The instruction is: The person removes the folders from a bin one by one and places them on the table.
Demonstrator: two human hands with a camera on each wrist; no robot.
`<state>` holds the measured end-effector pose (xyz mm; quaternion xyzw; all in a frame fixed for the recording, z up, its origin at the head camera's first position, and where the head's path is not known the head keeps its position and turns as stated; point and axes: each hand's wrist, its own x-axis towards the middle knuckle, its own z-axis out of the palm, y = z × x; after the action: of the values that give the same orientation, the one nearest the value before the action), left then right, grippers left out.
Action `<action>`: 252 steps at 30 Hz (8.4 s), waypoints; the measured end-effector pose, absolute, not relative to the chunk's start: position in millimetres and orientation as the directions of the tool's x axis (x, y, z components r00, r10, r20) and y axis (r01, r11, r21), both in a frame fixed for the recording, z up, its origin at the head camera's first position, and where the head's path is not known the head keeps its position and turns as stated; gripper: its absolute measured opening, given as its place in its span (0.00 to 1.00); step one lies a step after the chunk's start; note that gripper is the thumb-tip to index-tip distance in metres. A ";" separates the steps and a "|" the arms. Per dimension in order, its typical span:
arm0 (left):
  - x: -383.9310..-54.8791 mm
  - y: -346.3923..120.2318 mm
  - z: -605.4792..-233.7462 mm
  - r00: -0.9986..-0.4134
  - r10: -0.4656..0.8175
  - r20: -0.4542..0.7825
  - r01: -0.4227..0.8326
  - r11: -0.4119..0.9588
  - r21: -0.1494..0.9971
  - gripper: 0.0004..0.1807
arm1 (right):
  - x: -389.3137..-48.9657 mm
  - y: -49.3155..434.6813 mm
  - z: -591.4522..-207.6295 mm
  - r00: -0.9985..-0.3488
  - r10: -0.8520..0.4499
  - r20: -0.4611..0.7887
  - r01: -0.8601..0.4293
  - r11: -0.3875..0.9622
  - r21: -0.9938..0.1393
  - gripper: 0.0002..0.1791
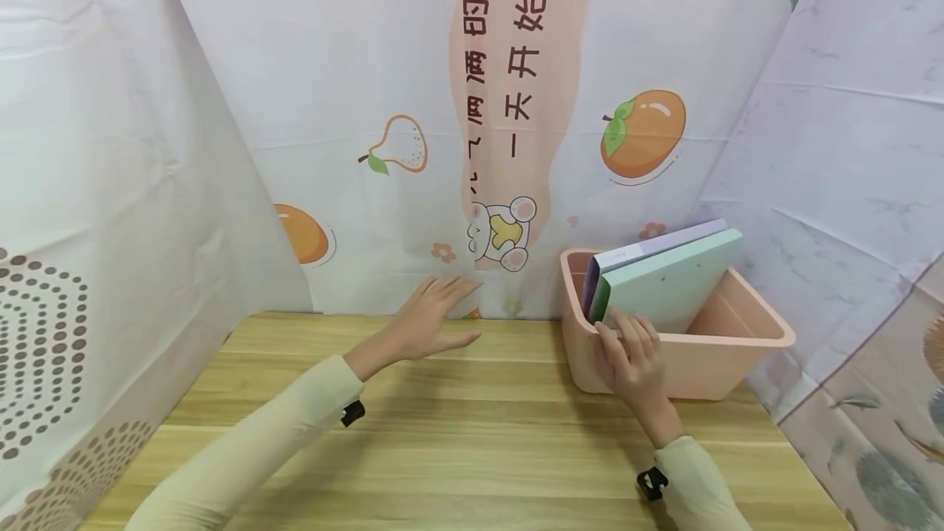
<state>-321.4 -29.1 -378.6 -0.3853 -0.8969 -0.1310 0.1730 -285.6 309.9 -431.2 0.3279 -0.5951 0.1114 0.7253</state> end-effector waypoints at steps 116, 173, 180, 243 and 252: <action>-341.4 164.7 -340.7 -0.697 0.519 0.494 0.650 0.166 0.742 0.23 | -292.2 352.4 -453.7 -0.018 -0.159 0.987 -0.479 0.868 0.131 0.32; -328.1 163.9 -344.4 -0.782 0.381 0.493 0.457 -0.186 0.870 0.19 | -292.7 355.6 -453.3 -0.016 -0.156 0.988 -0.451 0.883 0.132 0.34; -329.0 166.1 -347.6 -0.766 0.374 0.523 0.489 -0.189 0.852 0.19 | -294.2 357.0 -456.2 -0.014 -0.156 0.988 -0.449 0.883 0.133 0.34; -333.5 139.5 -285.2 -0.753 0.280 0.595 0.515 -0.312 0.798 0.17 | -290.7 354.9 -456.6 -0.002 -0.146 0.989 -0.450 0.884 0.130 0.33; -340.2 106.3 -266.1 -0.733 0.303 0.609 0.541 -0.283 0.792 0.17 | -291.1 352.5 -454.0 -0.002 -0.152 0.988 -0.448 0.884 0.135 0.33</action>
<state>-340.2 106.3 -266.1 -0.3558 -0.5930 -0.7175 0.0832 -291.1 352.5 -454.0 0.2146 -0.6991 0.1099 0.6732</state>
